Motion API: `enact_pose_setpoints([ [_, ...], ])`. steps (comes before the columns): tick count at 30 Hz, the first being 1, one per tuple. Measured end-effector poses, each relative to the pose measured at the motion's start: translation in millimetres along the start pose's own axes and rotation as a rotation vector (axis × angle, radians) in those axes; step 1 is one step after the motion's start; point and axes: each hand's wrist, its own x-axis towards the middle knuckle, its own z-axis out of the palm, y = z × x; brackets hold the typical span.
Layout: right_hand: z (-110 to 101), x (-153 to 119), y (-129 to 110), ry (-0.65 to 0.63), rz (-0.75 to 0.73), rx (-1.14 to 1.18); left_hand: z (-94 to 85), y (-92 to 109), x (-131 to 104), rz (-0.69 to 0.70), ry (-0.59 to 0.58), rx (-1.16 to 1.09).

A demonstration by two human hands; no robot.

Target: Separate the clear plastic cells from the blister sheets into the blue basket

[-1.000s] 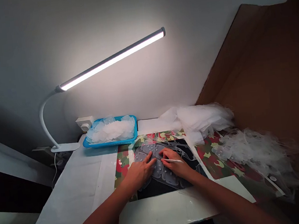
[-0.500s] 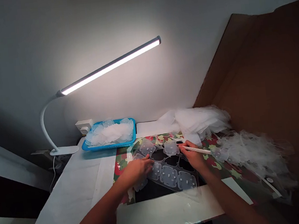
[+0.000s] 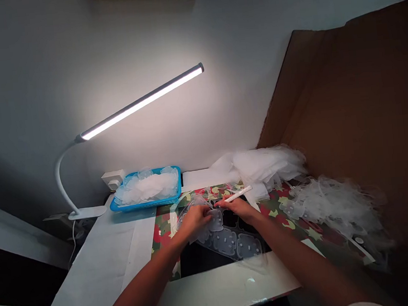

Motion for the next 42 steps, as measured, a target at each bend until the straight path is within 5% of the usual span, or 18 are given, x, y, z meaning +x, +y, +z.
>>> enact_pose_setpoints([
  [3, 6.1, 7.6, 0.8, -0.102, 0.081, 0.050, 1.0, 6.6, -5.9, -0.004, 0.050, 0.056],
  [6, 11.9, 11.9, 2.4, -0.061, 0.069, 0.025, 0.3, 14.2, -16.6, 0.026, 0.097, 0.090],
  [9, 9.4, 16.8, 9.2, 0.013, 0.051, -0.027, -4.4, 16.4, -38.1, 0.214, 0.106, 0.059],
  [12, -1.8, 20.1, 15.1, 0.036, 0.041, -0.077, -16.8, 8.8, -63.2, 0.346, -0.004, -0.085],
  [15, -11.0, 21.4, 11.7, 0.067, 0.043, -0.117, -34.0, -6.1, -75.4, 0.256, -0.030, -0.141],
  [19, 9.4, 20.0, -6.5, 0.169, -0.048, -0.140, -47.3, -26.4, -63.2, 0.046, 0.131, 0.227],
  [23, 61.9, 12.6, -16.7, 0.009, -0.185, -0.109, -40.4, -36.2, -46.3, -0.002, 0.195, 0.420],
  [26, 86.9, 10.7, -11.7, 0.027, -0.250, -0.125, -28.4, -38.4, -45.9, 0.021, 0.172, 0.477],
  [31, 86.0, 16.6, -3.6, -0.011, -0.291, -0.143, -10.4, -41.2, -58.2, 0.074, 0.042, 0.581],
  [42, 91.4, 18.7, -3.6, -0.055, -0.329, -0.244, -1.7, -38.7, -65.5, 0.005, 0.043, 0.572],
])
